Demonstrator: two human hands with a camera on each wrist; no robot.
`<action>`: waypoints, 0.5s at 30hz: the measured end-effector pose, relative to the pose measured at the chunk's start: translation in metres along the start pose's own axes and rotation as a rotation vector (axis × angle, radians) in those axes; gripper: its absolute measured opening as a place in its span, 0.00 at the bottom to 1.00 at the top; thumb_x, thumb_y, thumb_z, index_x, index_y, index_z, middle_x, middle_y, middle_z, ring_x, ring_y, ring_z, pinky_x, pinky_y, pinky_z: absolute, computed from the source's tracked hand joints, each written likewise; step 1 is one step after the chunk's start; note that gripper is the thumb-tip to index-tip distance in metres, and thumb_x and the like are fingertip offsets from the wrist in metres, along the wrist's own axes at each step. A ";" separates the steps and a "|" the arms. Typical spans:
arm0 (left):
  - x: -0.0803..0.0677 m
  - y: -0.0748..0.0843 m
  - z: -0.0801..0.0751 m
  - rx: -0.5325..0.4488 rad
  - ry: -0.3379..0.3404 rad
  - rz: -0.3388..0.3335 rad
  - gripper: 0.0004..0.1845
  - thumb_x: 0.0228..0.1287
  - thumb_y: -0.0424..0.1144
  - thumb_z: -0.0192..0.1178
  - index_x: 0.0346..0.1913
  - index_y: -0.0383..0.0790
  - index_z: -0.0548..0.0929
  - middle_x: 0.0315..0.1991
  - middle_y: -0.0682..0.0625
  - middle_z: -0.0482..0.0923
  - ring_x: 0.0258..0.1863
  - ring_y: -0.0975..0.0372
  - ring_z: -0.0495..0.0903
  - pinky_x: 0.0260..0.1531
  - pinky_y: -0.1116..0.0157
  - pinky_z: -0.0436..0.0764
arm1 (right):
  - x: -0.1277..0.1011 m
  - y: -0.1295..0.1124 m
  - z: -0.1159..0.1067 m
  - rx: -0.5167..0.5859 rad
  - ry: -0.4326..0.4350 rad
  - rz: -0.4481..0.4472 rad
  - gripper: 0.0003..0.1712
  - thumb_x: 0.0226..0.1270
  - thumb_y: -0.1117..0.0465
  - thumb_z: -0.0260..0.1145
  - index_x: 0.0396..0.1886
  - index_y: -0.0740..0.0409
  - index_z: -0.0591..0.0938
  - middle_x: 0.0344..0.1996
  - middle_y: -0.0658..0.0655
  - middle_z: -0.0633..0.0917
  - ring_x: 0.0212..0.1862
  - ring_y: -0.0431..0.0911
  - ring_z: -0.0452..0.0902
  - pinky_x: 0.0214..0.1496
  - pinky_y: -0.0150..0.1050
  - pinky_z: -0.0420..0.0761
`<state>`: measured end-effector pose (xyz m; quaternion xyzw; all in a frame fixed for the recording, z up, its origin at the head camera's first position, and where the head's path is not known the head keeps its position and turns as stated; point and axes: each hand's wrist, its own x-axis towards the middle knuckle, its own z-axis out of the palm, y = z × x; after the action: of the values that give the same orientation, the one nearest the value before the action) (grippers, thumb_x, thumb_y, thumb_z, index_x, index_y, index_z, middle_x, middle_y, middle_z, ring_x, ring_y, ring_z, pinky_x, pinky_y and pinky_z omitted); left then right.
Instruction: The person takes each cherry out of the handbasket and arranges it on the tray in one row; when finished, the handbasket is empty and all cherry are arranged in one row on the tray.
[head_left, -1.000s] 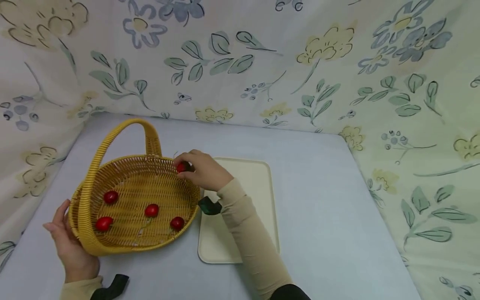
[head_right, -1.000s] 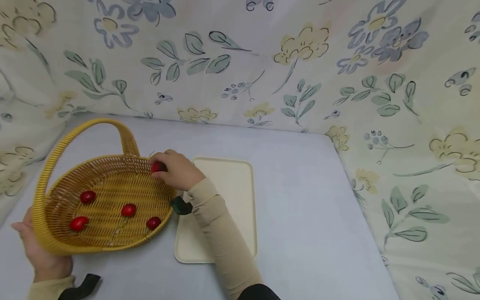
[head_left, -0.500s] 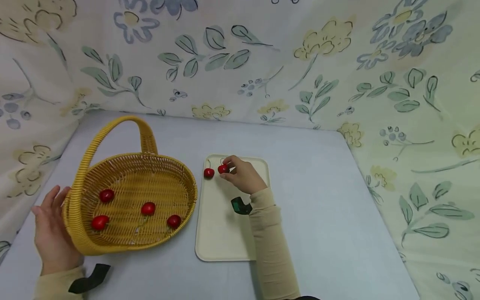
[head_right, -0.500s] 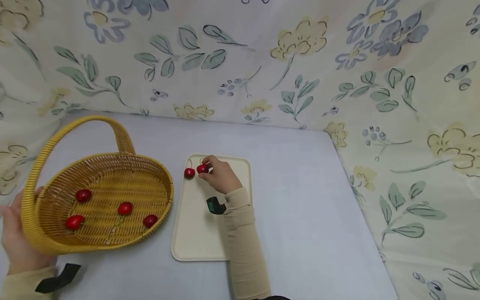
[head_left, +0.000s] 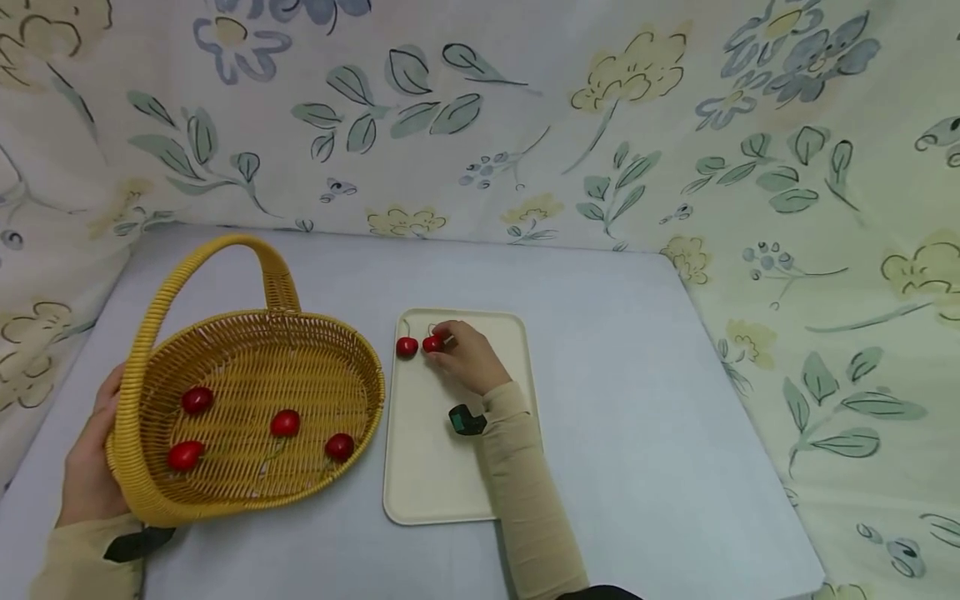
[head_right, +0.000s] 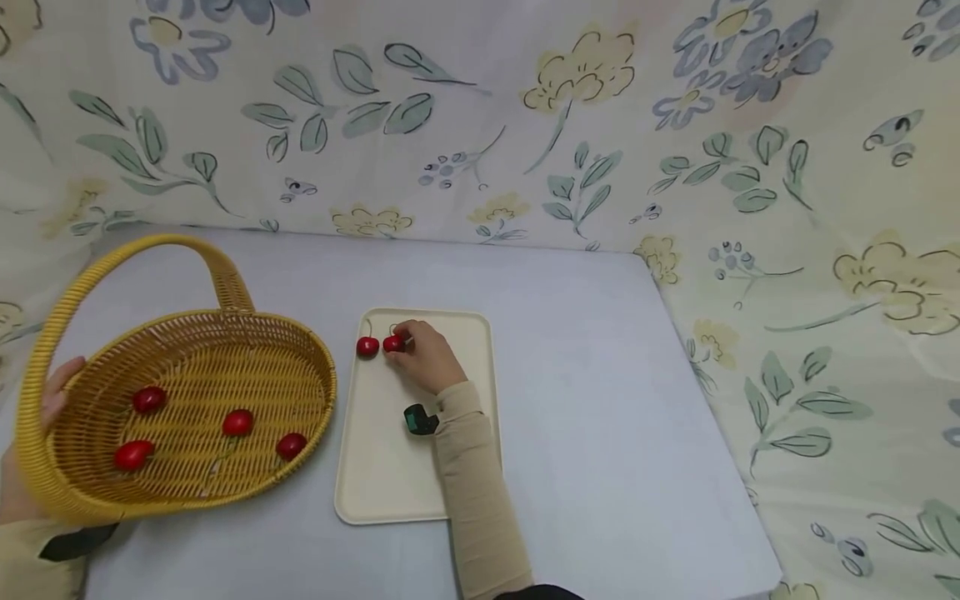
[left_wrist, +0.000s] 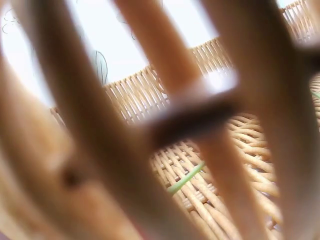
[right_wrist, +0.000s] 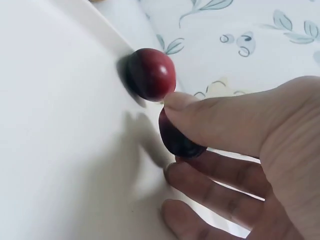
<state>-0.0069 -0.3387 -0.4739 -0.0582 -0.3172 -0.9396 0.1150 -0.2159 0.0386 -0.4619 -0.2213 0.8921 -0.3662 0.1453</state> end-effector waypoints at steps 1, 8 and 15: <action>0.000 0.000 0.000 0.000 0.002 0.005 0.26 0.77 0.32 0.20 0.75 0.40 0.48 0.62 0.45 0.66 0.58 0.58 0.72 0.53 0.66 0.76 | 0.000 0.000 0.000 -0.006 0.001 0.000 0.23 0.63 0.59 0.68 0.57 0.58 0.76 0.49 0.53 0.82 0.48 0.44 0.79 0.50 0.34 0.78; 0.001 0.000 -0.002 -0.029 -0.006 0.012 0.27 0.75 0.30 0.17 0.74 0.40 0.49 0.62 0.45 0.67 0.58 0.58 0.72 0.53 0.66 0.76 | 0.002 0.001 0.002 -0.048 0.010 -0.023 0.22 0.63 0.55 0.68 0.55 0.57 0.77 0.48 0.53 0.82 0.47 0.43 0.78 0.52 0.36 0.77; 0.000 0.000 -0.005 -0.022 0.023 0.020 0.28 0.75 0.29 0.17 0.75 0.40 0.48 0.61 0.45 0.68 0.56 0.58 0.74 0.51 0.66 0.78 | 0.002 0.005 0.006 -0.092 0.031 -0.079 0.23 0.62 0.53 0.69 0.54 0.56 0.78 0.49 0.53 0.81 0.47 0.43 0.77 0.52 0.36 0.77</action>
<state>-0.0074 -0.3419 -0.4775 -0.0516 -0.3051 -0.9424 0.1274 -0.2165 0.0374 -0.4698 -0.2568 0.9008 -0.3336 0.1064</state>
